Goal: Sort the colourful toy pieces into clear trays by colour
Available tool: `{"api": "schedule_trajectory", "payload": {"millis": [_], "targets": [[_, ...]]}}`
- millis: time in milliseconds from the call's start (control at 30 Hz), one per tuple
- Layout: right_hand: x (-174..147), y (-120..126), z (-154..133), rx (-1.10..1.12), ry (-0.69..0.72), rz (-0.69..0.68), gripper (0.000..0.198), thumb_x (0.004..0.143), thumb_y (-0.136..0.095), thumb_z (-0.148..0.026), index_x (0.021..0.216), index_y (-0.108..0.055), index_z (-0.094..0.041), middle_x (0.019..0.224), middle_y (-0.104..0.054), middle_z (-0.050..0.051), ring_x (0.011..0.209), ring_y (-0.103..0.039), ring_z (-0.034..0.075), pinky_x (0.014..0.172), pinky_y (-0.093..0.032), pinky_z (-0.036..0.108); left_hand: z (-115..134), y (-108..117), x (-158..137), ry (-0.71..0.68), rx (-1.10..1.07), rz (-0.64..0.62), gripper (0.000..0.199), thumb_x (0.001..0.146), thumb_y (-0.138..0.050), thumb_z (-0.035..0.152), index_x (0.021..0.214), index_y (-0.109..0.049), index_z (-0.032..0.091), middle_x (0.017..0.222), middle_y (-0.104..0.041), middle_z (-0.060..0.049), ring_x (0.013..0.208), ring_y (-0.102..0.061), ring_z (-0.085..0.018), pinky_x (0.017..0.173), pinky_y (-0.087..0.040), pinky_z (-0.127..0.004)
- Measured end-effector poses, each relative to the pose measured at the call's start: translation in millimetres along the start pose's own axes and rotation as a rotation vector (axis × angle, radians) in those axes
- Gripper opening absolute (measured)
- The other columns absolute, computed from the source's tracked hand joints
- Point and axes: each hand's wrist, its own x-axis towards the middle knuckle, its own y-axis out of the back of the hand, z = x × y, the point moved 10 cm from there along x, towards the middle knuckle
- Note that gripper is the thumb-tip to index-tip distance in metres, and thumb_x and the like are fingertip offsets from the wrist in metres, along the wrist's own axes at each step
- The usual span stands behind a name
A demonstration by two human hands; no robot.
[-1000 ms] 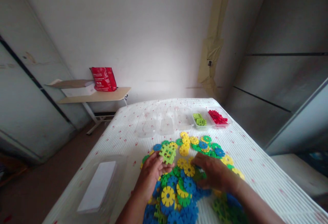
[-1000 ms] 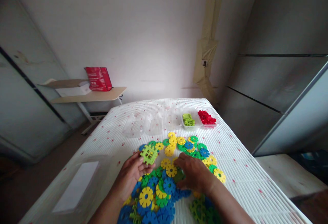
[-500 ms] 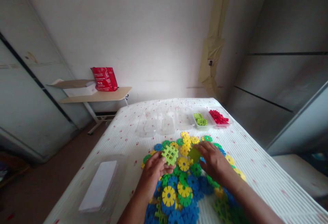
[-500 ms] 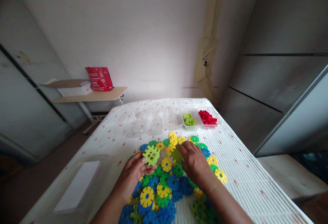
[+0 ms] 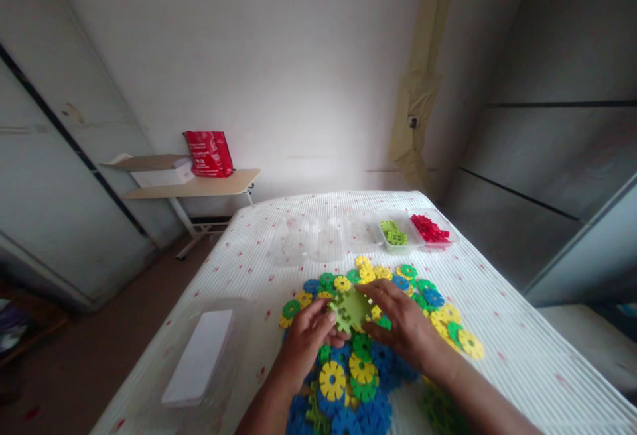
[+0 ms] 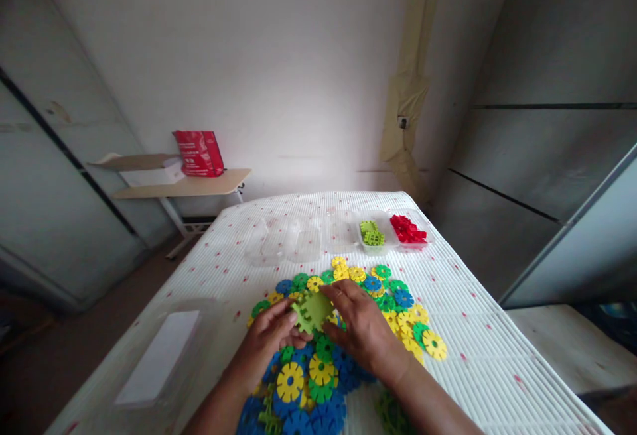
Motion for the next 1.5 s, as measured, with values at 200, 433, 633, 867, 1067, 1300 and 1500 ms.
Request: {"api": "schedule_trajectory", "payload": {"millis": [200, 433, 633, 867, 1067, 1300, 1500], "targets": [[1.7, -10.3, -6.4, -0.037, 0.009, -0.045, 0.050, 0.078, -0.059, -0.020, 0.126, -0.045, -0.018, 0.112, -0.057, 0.015, 0.102, -0.056, 0.025, 0.084, -0.052, 0.040, 3.8, -8.6, -2.5, 0.011, 0.019, -0.072, 0.050, 0.075, -0.063, 0.048, 0.112, -0.056, 0.015, 0.087, -0.069, -0.006, 0.072, -0.068, -0.020, 0.063, -0.054, -0.029], [1.6, -14.9, -7.6, -0.022, 0.015, -0.053, 0.047, 0.080, -0.057, -0.019, 0.125, -0.046, -0.019, 0.113, -0.058, 0.014, 0.105, -0.055, 0.025, 0.088, -0.049, 0.043, 7.9, -12.4, -2.8, 0.003, 0.013, -0.098, 0.052, 0.072, -0.067, 0.045, 0.115, -0.057, 0.017, 0.091, -0.069, -0.007, 0.074, -0.068, -0.021, 0.065, -0.053, -0.030], [-1.4, -17.0, -4.8, 0.046, -0.044, -0.084, 0.052, 0.080, -0.058, -0.024, 0.129, -0.042, -0.021, 0.121, -0.054, 0.013, 0.112, -0.051, 0.024, 0.093, -0.046, 0.041, 11.1, -10.9, -4.9, -0.008, 0.012, -0.069, 0.050, 0.073, -0.066, 0.044, 0.115, -0.058, 0.018, 0.094, -0.069, -0.007, 0.076, -0.067, -0.022, 0.067, -0.054, -0.032], [2.1, -20.9, -12.1, -0.035, -0.096, -0.014, 0.056, 0.077, -0.062, -0.031, 0.128, -0.041, -0.020, 0.117, -0.057, 0.013, 0.105, -0.054, 0.026, 0.088, -0.046, 0.043, 11.3, -9.0, -3.3, -0.046, -0.007, -0.036, 0.043, 0.076, -0.064, 0.039, 0.113, -0.058, 0.018, 0.100, -0.067, -0.006, 0.079, -0.064, -0.018, 0.073, -0.053, -0.030], [4.4, -21.4, -19.3, -0.172, -0.129, 0.033, 0.048, 0.081, -0.058, -0.027, 0.126, -0.043, -0.019, 0.107, -0.063, 0.012, 0.094, -0.058, 0.026, 0.079, -0.045, 0.042, 9.9, -12.0, -4.6, -0.038, -0.028, -0.045, 0.040, 0.077, -0.062, 0.040, 0.111, -0.057, 0.018, 0.102, -0.065, -0.007, 0.086, -0.062, -0.021, 0.065, -0.054, -0.030], [7.4, -20.0, -21.4, -0.211, -0.129, 0.018, 0.048, 0.080, -0.058, -0.028, 0.125, -0.043, -0.021, 0.109, -0.061, 0.012, 0.095, -0.056, 0.027, 0.079, -0.042, 0.042, 10.1, -10.7, -5.3, -0.027, -0.043, -0.013, 0.041, 0.074, -0.065, 0.040, 0.107, -0.058, 0.017, 0.091, -0.066, -0.005, 0.080, -0.063, -0.020, 0.066, -0.054, -0.030], [8.0, -16.3, -21.2, -0.152, -0.148, 0.007, 0.047, 0.076, -0.059, -0.028, 0.120, -0.046, -0.019, 0.102, -0.062, 0.011, 0.093, -0.055, 0.026, 0.081, -0.040, 0.042, 11.6, -10.1, -7.7, 0.001, -0.045, 0.024, 0.044, 0.068, -0.070, 0.044, 0.103, -0.061, 0.019, 0.091, -0.068, -0.005, 0.086, -0.063, -0.022, 0.068, -0.053, -0.029]]}}
